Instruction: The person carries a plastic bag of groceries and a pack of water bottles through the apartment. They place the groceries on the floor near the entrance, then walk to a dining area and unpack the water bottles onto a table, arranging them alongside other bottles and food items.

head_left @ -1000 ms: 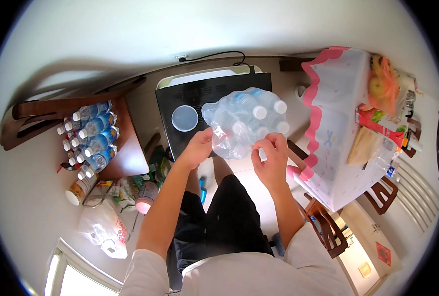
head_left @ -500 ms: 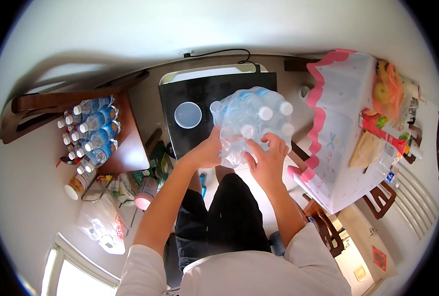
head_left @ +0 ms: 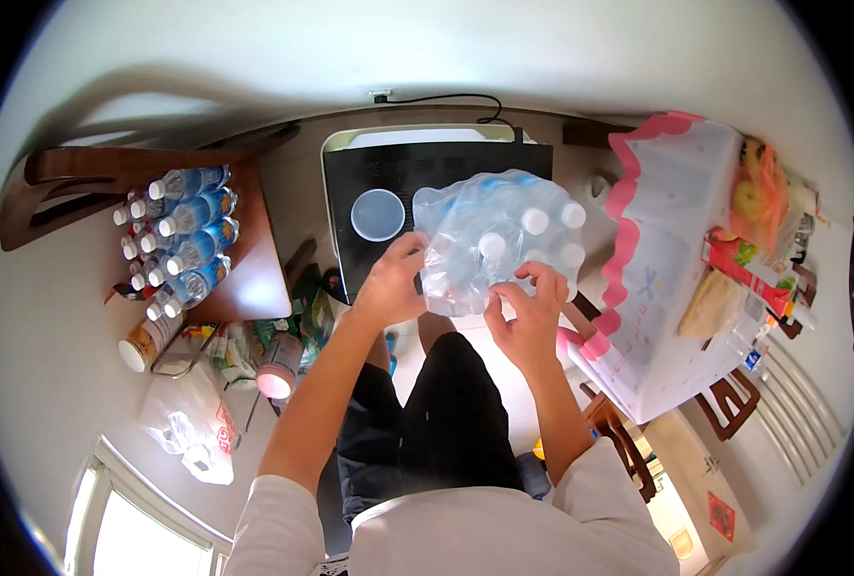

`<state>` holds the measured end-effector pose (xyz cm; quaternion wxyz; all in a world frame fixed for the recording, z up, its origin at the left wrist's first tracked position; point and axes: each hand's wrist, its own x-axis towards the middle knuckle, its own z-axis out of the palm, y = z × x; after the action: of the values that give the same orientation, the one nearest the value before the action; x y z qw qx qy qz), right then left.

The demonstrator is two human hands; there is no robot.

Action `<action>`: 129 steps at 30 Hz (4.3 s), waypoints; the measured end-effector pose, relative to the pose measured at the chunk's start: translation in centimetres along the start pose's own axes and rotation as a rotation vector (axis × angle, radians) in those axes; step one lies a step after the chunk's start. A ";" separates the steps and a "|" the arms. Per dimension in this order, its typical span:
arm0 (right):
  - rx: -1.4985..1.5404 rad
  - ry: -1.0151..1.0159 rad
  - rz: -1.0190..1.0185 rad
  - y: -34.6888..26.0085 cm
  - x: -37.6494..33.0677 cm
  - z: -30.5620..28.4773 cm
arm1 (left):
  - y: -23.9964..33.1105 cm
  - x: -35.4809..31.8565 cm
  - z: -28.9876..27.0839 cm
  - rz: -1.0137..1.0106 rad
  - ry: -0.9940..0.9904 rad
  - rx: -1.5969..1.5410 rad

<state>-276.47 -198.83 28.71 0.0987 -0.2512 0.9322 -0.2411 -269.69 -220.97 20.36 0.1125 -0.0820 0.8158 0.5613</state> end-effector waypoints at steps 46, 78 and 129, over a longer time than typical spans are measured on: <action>-0.137 0.189 -0.221 0.0 3.0 -2.0 | -1.3 -1.3 1.8 -0.084 0.055 -0.358; -0.099 -0.037 0.161 -4.5 1.0 -4.8 | -1.7 0.3 2.2 -0.428 -0.144 -0.576; 0.332 -0.248 -0.639 -22.6 8.7 -20.2 | 18.2 -11.8 -15.2 0.247 0.386 -0.123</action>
<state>-280.60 -212.36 56.88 0.1699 -0.5369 0.7362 -0.3754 -264.44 -228.57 45.17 -0.1204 -0.0942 0.7903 0.5933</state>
